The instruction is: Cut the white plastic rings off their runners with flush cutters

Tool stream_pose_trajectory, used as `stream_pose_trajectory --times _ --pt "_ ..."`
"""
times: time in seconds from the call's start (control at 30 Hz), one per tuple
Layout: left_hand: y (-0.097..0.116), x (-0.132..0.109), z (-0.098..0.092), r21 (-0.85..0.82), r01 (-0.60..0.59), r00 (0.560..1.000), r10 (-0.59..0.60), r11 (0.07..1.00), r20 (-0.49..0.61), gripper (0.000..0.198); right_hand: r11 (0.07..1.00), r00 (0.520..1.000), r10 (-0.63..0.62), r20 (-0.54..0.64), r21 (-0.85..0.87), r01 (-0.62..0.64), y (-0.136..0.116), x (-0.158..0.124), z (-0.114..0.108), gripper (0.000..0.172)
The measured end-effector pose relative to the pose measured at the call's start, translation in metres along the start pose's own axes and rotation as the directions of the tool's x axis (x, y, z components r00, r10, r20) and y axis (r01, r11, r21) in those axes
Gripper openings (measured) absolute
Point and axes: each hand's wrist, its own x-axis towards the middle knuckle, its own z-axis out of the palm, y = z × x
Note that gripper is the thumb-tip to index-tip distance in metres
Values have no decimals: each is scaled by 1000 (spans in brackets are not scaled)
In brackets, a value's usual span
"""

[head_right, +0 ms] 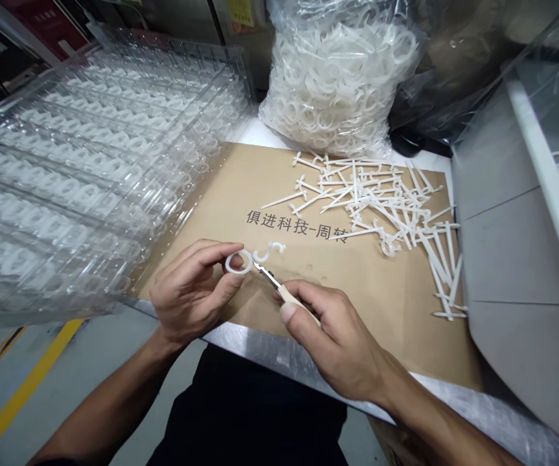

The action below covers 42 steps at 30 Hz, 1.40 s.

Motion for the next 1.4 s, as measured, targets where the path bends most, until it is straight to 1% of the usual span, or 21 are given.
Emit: stream_pose_trajectory --times 0.33,0.63,0.93,1.1,1.2,1.3,1.4 --pt "-2 -1 0 -15 -24 1000 24 1000 3 25 1000 999 12 30 25 -13 -3 0 -1 35" --pt "-2 1 1 -19 -28 1000 28 999 7 24 1000 999 -6 42 9 5 -3 0 -1 34" --pt "-3 0 0 -37 -45 999 46 998 24 26 998 999 -6 35 -57 8 -2 -1 2 38" --pt "-4 0 0 -41 -41 998 43 998 41 24 994 1000 -9 18 -104 10 0 0 5 44" --pt "-4 1 1 -49 -40 999 41 998 25 23 996 1000 24 7 -86 -23 2 1 6 46" --pt "-5 2 2 -68 -54 999 53 996 -12 23 997 997 72 -1 -34 -72 4 2 4 44" --pt "-7 1 3 -90 -67 997 62 994 -54 26 995 995 101 4 -16 -101 6 1 2 41"
